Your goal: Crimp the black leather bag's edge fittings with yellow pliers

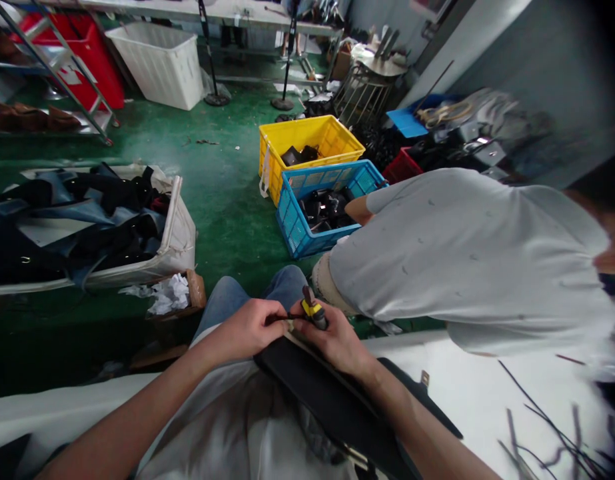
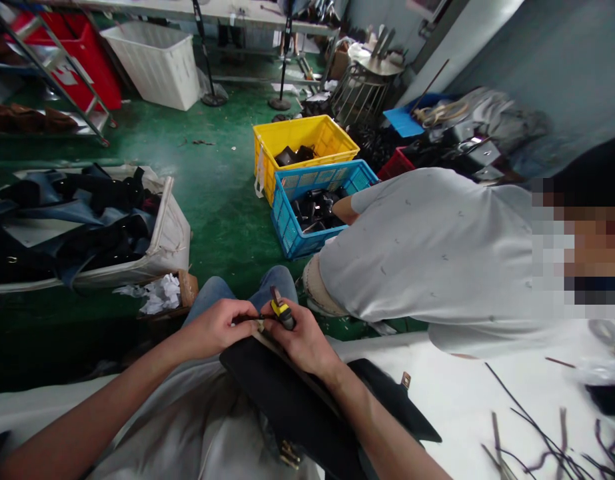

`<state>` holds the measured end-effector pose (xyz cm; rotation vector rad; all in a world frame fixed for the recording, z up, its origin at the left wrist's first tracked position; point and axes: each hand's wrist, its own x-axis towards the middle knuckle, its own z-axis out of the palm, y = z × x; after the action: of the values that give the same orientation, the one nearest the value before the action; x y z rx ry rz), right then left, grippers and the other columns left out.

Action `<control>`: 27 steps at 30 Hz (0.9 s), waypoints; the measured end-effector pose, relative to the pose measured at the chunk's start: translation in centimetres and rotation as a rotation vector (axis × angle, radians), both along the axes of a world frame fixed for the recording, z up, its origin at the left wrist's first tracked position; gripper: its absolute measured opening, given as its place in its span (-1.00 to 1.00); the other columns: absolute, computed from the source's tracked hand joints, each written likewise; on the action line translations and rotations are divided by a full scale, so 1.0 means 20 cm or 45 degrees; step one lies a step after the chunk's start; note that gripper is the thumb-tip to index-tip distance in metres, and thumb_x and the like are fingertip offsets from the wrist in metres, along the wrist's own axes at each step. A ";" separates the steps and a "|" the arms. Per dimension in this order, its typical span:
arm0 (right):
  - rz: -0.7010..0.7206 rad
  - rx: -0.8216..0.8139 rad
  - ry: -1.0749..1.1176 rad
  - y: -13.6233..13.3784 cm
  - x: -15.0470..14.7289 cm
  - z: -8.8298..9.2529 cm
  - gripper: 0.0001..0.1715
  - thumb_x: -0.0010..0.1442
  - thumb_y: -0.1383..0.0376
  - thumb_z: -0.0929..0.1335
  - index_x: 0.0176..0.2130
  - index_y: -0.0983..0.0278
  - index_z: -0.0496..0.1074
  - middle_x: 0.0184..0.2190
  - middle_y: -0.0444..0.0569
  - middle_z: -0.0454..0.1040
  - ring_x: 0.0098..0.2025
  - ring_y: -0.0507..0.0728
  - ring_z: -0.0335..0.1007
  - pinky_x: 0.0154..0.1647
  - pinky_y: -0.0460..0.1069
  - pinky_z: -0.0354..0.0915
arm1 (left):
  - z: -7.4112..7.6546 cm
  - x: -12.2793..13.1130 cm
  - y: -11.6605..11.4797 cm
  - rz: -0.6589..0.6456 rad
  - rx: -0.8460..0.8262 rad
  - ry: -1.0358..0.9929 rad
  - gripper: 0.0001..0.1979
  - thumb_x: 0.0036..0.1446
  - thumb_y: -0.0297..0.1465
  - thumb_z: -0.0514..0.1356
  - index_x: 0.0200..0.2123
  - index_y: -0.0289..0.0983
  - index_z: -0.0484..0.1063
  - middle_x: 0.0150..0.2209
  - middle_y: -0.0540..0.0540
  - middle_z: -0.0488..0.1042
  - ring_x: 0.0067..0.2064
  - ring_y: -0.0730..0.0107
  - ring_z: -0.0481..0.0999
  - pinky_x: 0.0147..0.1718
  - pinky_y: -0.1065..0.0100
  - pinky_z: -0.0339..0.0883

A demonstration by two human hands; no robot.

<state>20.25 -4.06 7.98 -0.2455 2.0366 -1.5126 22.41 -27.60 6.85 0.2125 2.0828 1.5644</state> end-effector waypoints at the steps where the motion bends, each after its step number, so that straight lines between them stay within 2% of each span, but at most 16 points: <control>1: 0.006 0.026 0.040 0.00 0.01 0.01 -0.78 0.38 0.17 0.44 -0.07 0.26 0.54 -0.21 -0.12 0.54 -0.17 0.09 0.42 -0.08 -0.02 0.31 | 0.00 0.00 0.00 -0.002 -0.002 0.004 -0.76 0.40 -0.24 0.24 -0.21 -0.26 0.63 -0.34 0.03 0.54 -0.28 0.40 0.46 -0.32 0.35 0.18; 7: 0.010 0.164 0.229 0.01 0.05 0.02 -0.78 0.41 0.19 0.40 -0.02 0.22 0.57 -0.15 -0.12 0.60 -0.10 0.11 0.49 0.00 -0.01 0.32 | -0.04 0.02 0.03 0.000 0.029 -0.025 -0.73 0.40 -0.24 0.22 -0.22 -0.29 0.61 -0.34 0.03 0.49 -0.28 0.40 0.41 -0.33 0.35 0.13; 12: -0.027 0.078 0.036 0.05 0.02 -0.05 -0.77 0.35 0.17 0.44 -0.07 0.25 0.54 -0.26 -0.17 0.52 -0.21 0.06 0.38 -0.09 -0.03 0.29 | -0.09 0.00 0.06 -0.025 0.044 -0.041 -0.73 0.38 -0.22 0.23 -0.25 -0.30 0.60 -0.35 0.03 0.47 -0.28 0.41 0.38 -0.32 0.35 0.13; 15: -0.054 0.011 -0.088 0.08 0.00 -0.09 -0.73 0.31 0.16 0.47 -0.07 0.26 0.52 -0.27 -0.20 0.47 -0.22 0.05 0.33 -0.11 -0.03 0.26 | -0.10 0.00 0.07 -0.023 0.051 -0.077 -0.72 0.36 -0.21 0.25 -0.22 -0.31 0.61 -0.34 0.03 0.45 -0.29 0.41 0.35 -0.33 0.35 0.12; 18: -0.069 0.027 -0.098 0.07 -0.01 -0.10 -0.71 0.29 0.14 0.48 -0.07 0.25 0.51 -0.29 -0.21 0.45 -0.24 0.04 0.30 -0.12 -0.03 0.24 | -0.10 0.01 0.07 0.005 0.083 -0.105 -0.72 0.34 -0.20 0.27 -0.20 -0.33 0.60 -0.34 0.03 0.44 -0.29 0.41 0.33 -0.34 0.35 0.09; 22: -0.030 0.066 -0.025 0.03 0.02 -0.04 -0.74 0.29 0.15 0.47 -0.11 0.26 0.50 -0.30 -0.19 0.45 -0.24 0.06 0.30 -0.13 -0.02 0.24 | -0.09 0.05 0.06 0.054 0.170 -0.122 -0.70 0.33 -0.19 0.26 -0.22 -0.34 0.58 -0.34 0.02 0.44 -0.29 0.40 0.33 -0.34 0.35 0.09; 27: -0.062 0.092 0.043 -0.03 0.10 0.13 -0.77 0.28 0.17 0.47 -0.15 0.26 0.48 -0.30 -0.17 0.44 -0.23 0.08 0.29 -0.14 -0.01 0.24 | -0.01 0.10 0.02 0.077 0.208 -0.081 -0.79 0.26 -0.29 0.25 -0.32 -0.33 0.55 -0.40 0.05 0.38 -0.32 0.42 0.29 -0.34 0.33 0.06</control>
<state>22.21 -4.76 10.51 -0.1954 2.1339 -1.4696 24.35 -27.26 6.69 0.1564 1.9307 1.7555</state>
